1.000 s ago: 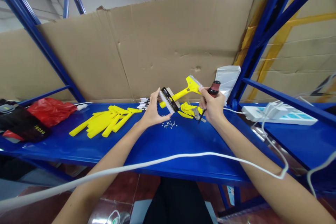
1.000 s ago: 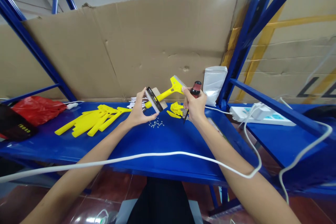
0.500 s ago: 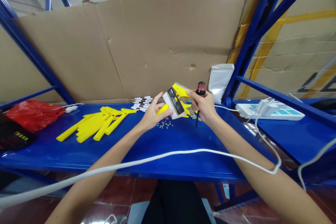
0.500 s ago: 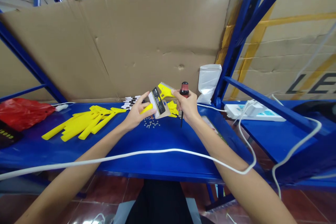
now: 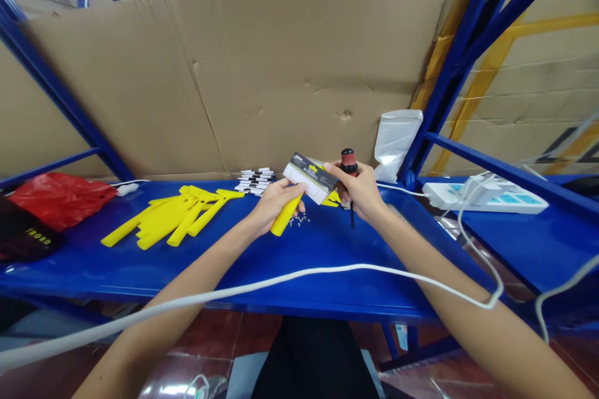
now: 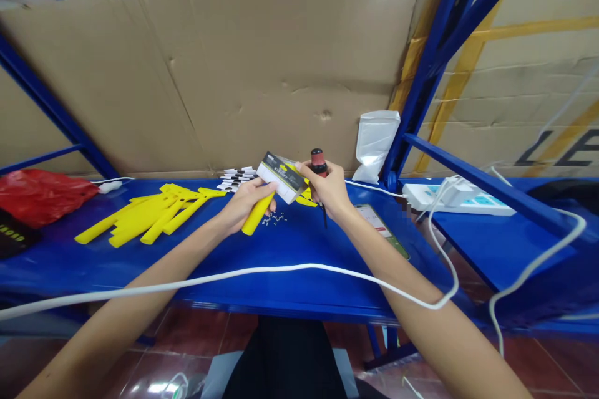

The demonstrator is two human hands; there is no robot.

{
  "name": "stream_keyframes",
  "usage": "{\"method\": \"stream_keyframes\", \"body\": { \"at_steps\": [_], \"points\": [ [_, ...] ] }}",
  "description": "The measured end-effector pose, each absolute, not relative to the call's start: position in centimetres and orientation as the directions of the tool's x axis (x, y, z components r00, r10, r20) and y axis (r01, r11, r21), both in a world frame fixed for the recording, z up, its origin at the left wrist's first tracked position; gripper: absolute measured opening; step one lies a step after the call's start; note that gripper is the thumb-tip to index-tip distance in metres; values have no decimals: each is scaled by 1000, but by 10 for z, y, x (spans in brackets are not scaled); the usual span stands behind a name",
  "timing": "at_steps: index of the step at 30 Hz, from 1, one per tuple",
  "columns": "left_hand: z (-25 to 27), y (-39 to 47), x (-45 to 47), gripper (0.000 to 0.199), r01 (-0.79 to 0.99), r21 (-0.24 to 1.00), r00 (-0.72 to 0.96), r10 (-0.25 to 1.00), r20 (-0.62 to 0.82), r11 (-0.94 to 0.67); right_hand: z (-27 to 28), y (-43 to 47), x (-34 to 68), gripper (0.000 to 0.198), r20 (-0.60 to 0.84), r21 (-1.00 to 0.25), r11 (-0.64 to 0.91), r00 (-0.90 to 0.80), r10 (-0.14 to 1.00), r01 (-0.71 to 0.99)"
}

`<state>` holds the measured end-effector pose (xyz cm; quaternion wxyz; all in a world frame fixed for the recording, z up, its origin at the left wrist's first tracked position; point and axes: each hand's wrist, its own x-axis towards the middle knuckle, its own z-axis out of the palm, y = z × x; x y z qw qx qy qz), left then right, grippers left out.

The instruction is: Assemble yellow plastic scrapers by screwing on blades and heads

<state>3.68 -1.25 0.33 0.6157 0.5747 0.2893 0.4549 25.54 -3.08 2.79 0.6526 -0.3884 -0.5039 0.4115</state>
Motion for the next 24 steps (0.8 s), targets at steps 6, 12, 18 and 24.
{"method": "stream_keyframes", "body": {
  "at_steps": [6,12,18,24],
  "points": [
    [7,-15,39,61,-265,957,333,921,204,-116,22,-25,254,56,361,-906,394,200,911,-155],
    [4,-14,38,55,-307,949,333,926,179,-73,22,-28,251,57,335,-918,356,136,932,-175],
    [8,-12,39,38,-414,893,450,893,35,174,29,-37,251,60,339,-919,341,43,940,-199],
    [12,-9,23,48,-371,779,717,689,-106,505,25,-36,247,51,367,-913,365,23,930,-180]
  ]
}}
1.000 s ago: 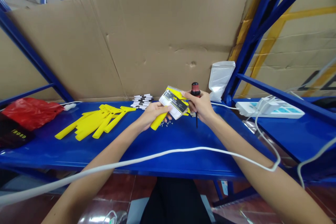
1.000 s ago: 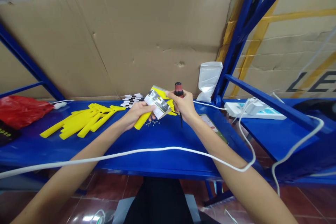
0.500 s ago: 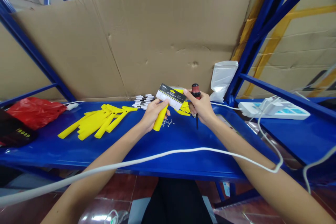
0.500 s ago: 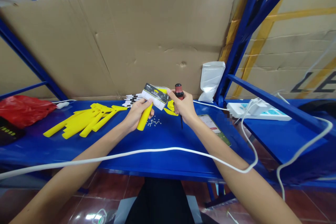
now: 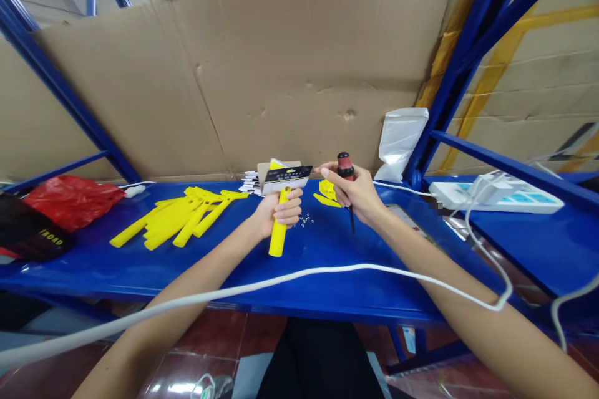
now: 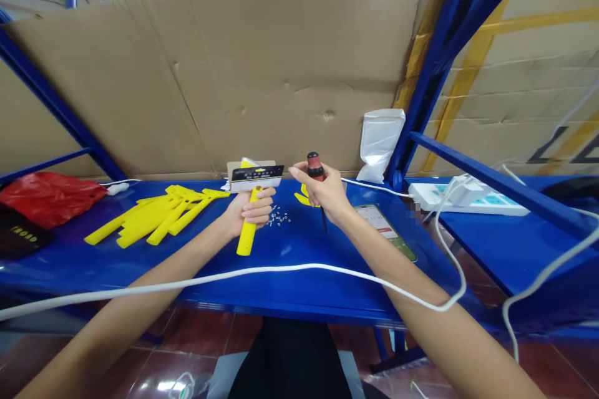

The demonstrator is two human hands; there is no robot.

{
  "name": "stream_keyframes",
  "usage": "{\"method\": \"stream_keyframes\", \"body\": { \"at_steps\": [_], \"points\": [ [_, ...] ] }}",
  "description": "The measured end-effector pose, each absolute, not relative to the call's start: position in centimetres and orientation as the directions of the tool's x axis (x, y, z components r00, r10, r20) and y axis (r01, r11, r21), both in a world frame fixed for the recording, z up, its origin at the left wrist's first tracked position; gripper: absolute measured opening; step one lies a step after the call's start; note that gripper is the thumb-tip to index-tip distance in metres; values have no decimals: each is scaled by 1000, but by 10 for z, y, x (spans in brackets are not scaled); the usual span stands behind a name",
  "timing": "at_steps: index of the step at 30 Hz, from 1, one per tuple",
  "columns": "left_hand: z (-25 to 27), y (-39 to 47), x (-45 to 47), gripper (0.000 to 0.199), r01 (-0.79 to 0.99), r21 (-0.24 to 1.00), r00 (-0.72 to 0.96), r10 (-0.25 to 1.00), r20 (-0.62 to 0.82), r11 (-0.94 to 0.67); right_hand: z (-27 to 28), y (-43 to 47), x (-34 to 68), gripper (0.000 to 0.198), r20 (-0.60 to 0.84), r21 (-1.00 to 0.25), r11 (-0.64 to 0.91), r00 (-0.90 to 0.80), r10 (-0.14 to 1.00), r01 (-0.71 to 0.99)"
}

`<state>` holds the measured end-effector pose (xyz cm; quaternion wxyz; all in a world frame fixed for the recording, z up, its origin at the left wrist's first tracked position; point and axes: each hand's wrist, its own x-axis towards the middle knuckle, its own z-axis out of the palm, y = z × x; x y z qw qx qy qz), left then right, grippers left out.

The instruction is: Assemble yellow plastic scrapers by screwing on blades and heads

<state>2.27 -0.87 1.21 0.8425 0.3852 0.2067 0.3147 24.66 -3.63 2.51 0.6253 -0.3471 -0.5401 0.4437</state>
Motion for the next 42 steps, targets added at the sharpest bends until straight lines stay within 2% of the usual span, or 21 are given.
{"method": "stream_keyframes", "body": {
  "at_steps": [4,9,16,18,21,26,29,33,36,39,42],
  "points": [
    [3,-8,20,57,-285,794,779,612,-134,536,19,-36,243,57,344,-928,335,-31,939,-160],
    [-2,-8,24,63,-214,814,806,569,-165,540,16,-37,241,50,336,-934,324,-64,940,-148],
    [4,-11,27,55,-127,833,803,549,-233,539,11,-30,241,48,332,-933,326,-15,943,-152],
    [5,-12,31,49,-132,846,790,570,-225,516,9,-28,242,48,334,-930,335,35,942,-151],
    [6,-13,37,38,-219,863,703,687,-184,455,10,-24,246,45,332,-923,351,133,934,-155],
    [3,-14,42,20,-307,916,479,874,-84,256,10,-17,255,40,311,-917,360,257,915,-172],
    [-2,-15,43,34,-253,966,392,918,56,49,9,-15,257,42,300,-924,345,244,922,-168],
    [-11,-11,43,57,-31,980,260,946,196,-194,8,-18,254,41,310,-927,346,223,924,-145],
    [-14,-4,38,51,162,930,174,938,301,-329,10,-22,251,39,329,-924,358,195,924,-133],
    [-12,2,30,31,335,809,178,876,449,-483,14,-28,249,37,354,-917,373,147,924,-140],
    [-7,5,21,26,396,712,207,812,547,-580,17,-31,248,34,373,-908,388,115,921,-157]
  ]
}}
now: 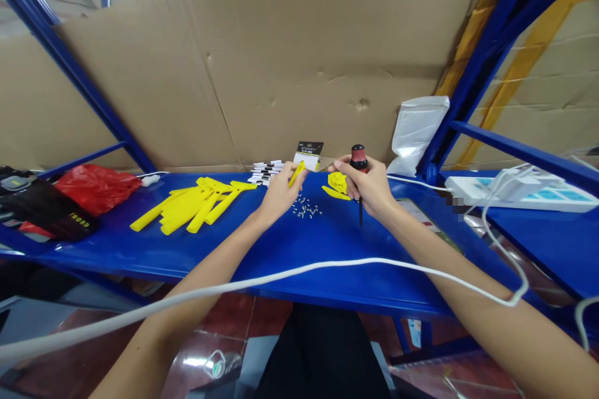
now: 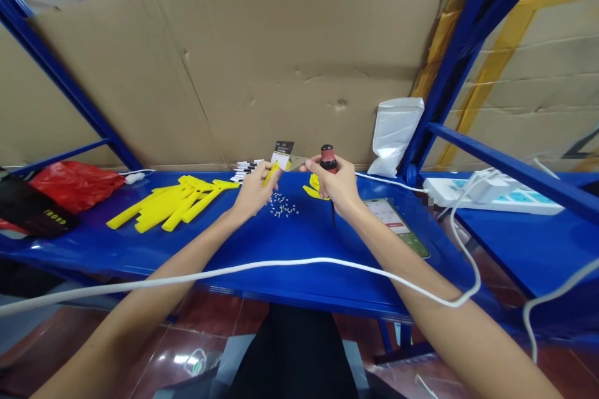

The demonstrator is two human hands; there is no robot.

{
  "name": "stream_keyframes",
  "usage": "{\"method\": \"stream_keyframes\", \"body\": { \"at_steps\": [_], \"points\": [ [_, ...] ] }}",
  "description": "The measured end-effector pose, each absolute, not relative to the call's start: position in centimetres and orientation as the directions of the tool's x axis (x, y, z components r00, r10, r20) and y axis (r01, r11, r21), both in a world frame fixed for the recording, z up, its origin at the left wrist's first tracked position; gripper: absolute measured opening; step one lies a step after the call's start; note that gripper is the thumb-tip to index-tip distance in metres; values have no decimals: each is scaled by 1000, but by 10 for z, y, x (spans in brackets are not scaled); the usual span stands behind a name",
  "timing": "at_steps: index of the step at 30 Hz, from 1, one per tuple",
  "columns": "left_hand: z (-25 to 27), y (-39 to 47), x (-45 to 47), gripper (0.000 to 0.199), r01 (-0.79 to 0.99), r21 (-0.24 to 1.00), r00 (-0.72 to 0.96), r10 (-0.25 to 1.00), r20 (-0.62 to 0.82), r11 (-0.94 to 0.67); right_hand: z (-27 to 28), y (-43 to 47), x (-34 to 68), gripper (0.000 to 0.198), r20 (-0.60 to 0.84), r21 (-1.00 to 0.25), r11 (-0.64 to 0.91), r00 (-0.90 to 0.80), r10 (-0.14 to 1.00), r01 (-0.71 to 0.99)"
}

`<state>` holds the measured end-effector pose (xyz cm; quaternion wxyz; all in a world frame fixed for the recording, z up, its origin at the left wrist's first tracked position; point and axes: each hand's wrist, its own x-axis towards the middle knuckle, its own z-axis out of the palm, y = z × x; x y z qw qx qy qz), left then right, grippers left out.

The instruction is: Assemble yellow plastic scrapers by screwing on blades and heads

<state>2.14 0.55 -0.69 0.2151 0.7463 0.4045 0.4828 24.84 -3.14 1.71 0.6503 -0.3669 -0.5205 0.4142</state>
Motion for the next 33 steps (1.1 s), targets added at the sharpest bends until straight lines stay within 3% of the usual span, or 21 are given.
{"method": "stream_keyframes", "body": {
  "at_steps": [7,11,18,23,27,33],
  "points": [
    [1,13,18,58,0,903,124,896,427,-431,16,-27,251,25,359,-911,379,142,923,-164],
    [5,22,12,60,-57,934,104,928,358,-354,14,-23,253,24,349,-916,370,149,925,-153],
    [1,17,-34,38,276,946,91,985,150,-170,8,-14,257,29,309,-933,333,170,936,-138],
    [-13,-15,-84,40,436,898,55,998,44,-63,4,-8,258,34,288,-934,311,146,946,-174],
    [-13,-42,-109,49,597,800,22,997,70,-69,3,-7,257,36,264,-935,284,118,957,-213],
    [-11,-57,-126,44,784,597,55,977,205,-169,1,-6,256,36,217,-946,236,108,970,-220]
  ]
}}
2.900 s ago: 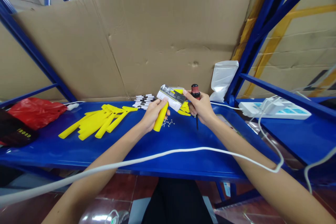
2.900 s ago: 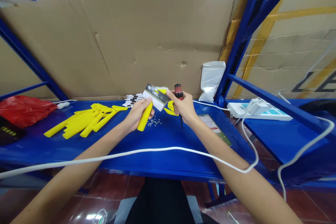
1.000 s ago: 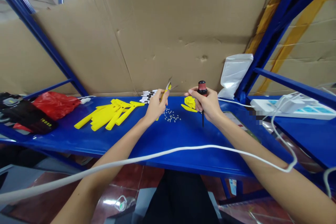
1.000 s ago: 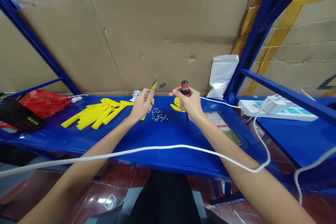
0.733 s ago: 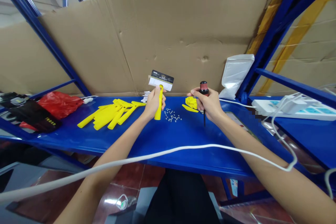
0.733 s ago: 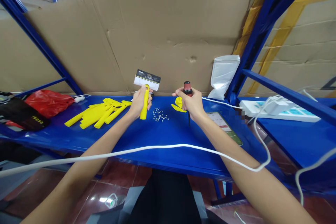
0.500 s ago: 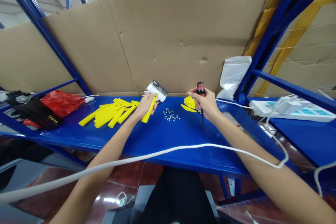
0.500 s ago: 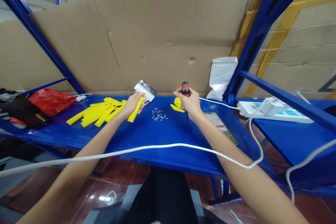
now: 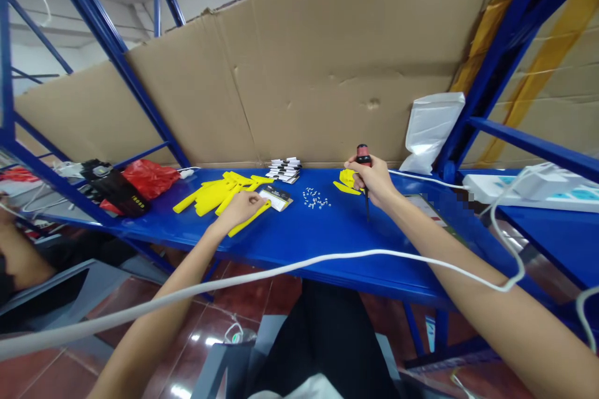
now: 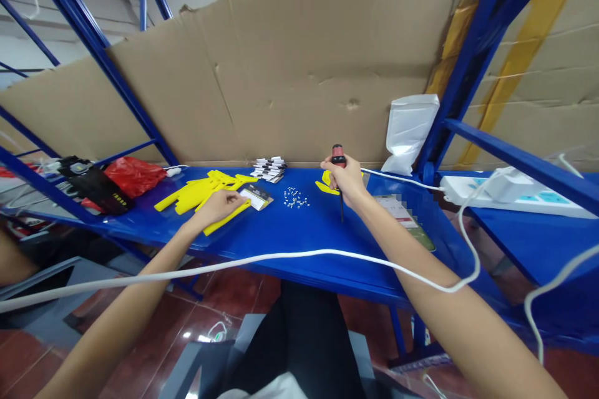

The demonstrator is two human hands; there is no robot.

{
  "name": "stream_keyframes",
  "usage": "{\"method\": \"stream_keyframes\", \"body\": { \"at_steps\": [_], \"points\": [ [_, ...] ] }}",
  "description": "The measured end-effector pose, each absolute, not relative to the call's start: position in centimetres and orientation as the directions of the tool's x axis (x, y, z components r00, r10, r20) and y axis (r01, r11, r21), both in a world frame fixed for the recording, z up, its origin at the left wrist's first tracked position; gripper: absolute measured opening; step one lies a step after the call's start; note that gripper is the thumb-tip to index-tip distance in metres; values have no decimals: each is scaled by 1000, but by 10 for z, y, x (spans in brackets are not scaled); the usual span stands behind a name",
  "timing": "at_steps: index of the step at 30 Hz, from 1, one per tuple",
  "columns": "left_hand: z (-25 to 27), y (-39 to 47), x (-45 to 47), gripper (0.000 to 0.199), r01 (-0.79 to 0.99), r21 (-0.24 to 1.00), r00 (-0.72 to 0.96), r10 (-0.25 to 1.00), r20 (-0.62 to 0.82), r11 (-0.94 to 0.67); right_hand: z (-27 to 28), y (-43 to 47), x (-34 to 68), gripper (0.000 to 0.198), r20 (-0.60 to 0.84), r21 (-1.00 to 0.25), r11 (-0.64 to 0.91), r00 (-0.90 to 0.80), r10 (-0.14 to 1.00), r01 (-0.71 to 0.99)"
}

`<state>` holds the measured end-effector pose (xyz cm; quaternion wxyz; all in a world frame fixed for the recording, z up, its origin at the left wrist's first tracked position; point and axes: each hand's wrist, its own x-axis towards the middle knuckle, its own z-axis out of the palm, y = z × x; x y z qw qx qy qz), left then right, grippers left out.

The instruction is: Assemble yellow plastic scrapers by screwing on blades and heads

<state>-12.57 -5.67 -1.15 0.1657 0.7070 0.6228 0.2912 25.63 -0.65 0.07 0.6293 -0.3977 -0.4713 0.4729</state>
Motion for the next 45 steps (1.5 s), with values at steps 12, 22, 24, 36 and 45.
{"method": "stream_keyframes", "body": {
  "at_steps": [12,22,24,36,45],
  "points": [
    [-3,-25,-159,29,962,253,22,954,298,-102,-3,3,261,37,57,-983,77,123,991,-166],
    [20,-36,-167,42,987,141,13,923,386,-73,-2,0,259,25,50,-969,75,110,993,-236],
    [26,-41,-161,41,972,162,61,852,521,-169,-1,-2,257,24,66,-963,91,106,992,-254],
    [31,-36,-30,30,619,393,11,508,861,-680,-4,3,263,38,38,-980,56,96,995,-193],
    [22,-15,50,37,-275,930,265,910,319,-246,5,14,286,43,33,-973,75,190,981,-218]
  ]
}}
